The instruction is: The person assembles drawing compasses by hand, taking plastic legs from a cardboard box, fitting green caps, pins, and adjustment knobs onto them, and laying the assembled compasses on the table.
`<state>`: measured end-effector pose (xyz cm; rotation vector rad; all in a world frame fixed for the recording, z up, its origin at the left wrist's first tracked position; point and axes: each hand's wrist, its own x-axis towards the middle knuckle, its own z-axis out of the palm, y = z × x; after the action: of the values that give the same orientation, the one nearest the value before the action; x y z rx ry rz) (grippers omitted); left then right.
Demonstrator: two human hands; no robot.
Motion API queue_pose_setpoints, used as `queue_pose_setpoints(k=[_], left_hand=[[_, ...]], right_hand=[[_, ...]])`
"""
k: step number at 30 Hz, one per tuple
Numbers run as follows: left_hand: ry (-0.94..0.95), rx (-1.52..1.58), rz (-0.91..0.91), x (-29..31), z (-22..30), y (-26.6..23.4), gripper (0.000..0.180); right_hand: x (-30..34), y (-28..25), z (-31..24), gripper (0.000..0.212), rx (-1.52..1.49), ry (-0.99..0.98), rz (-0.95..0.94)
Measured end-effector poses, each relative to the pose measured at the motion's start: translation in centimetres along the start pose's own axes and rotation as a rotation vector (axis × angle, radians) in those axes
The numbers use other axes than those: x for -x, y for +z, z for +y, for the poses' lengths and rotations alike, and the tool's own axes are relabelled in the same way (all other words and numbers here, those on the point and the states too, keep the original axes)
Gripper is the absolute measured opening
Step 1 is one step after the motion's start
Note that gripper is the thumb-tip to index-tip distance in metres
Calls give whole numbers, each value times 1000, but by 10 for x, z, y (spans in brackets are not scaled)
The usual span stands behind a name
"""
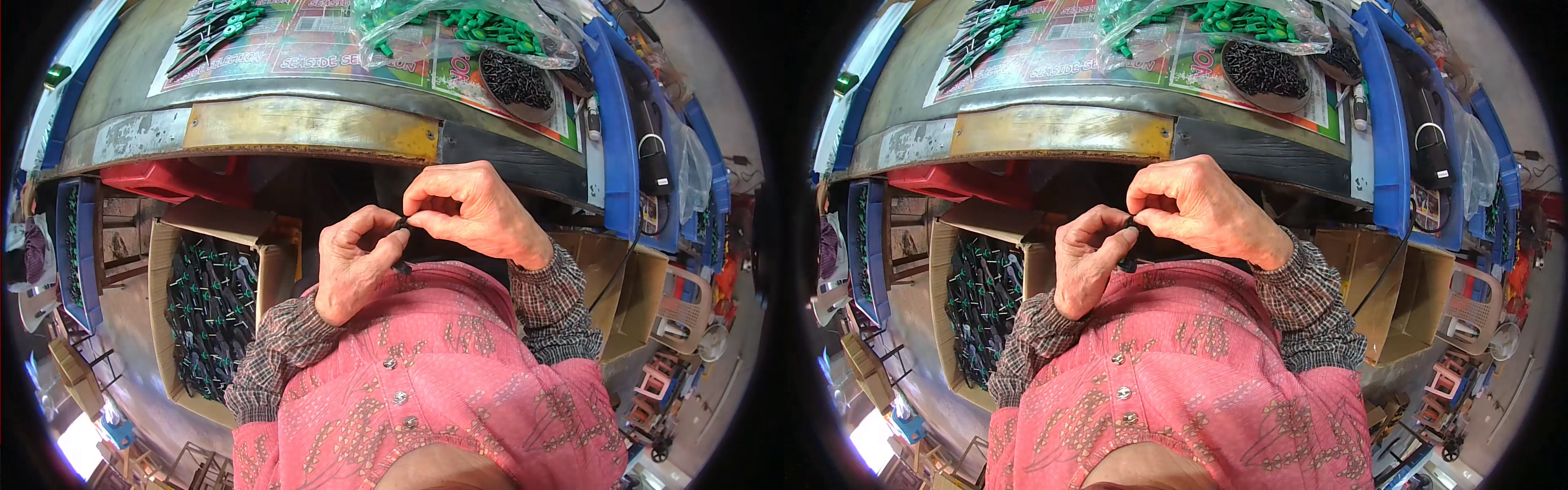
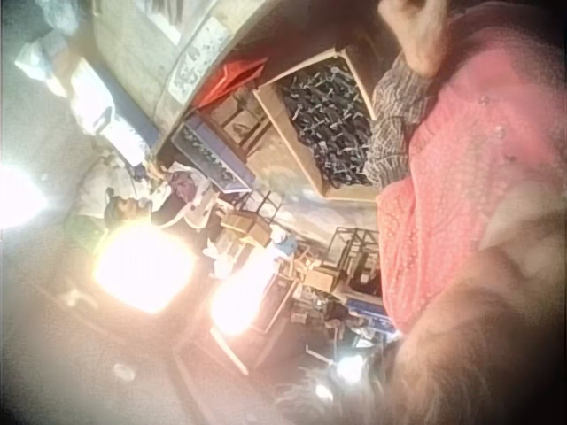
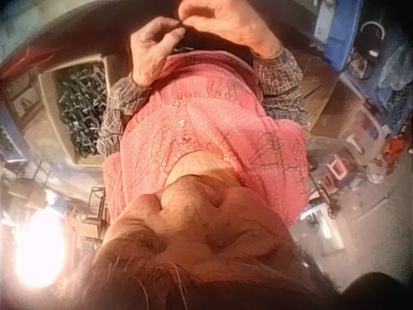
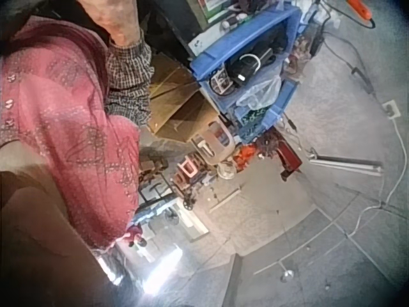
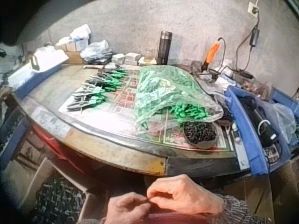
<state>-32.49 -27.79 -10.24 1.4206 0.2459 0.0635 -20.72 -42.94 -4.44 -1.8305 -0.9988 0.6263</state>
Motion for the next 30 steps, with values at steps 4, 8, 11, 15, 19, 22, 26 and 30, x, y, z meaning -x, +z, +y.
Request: queue_pose_setpoints(k=[4, 8, 11, 15, 19, 22, 26, 30], left_hand=[[-20, 32, 1, -1, -5, -1, 4], [-31, 61, 4, -2, -7, 0, 5], [-48, 64, 0, 1, -3, 1, 4], [-38, 44, 9, -1, -8, -1, 4], [-35, 145, 32, -2, -10, -3, 5], [-137, 241, 39, -2, -3, -6, 5], [-193, 305, 36, -2, -3, -10, 6], [-181, 309, 17, -1, -4, -8, 6]], right_hand=[[4, 4, 5, 9, -140, 126, 28], [7, 12, 17, 7, -112, 85, 48], [7, 17, 21, 7, -120, 78, 48], [6, 23, 24, 6, -93, 48, 97], [7, 29, 22, 9, -230, 149, 155], [14, 33, 24, 18, -266, 118, 252], [20, 42, 27, 28, -358, 144, 354], [21, 46, 28, 26, -339, 116, 337]])
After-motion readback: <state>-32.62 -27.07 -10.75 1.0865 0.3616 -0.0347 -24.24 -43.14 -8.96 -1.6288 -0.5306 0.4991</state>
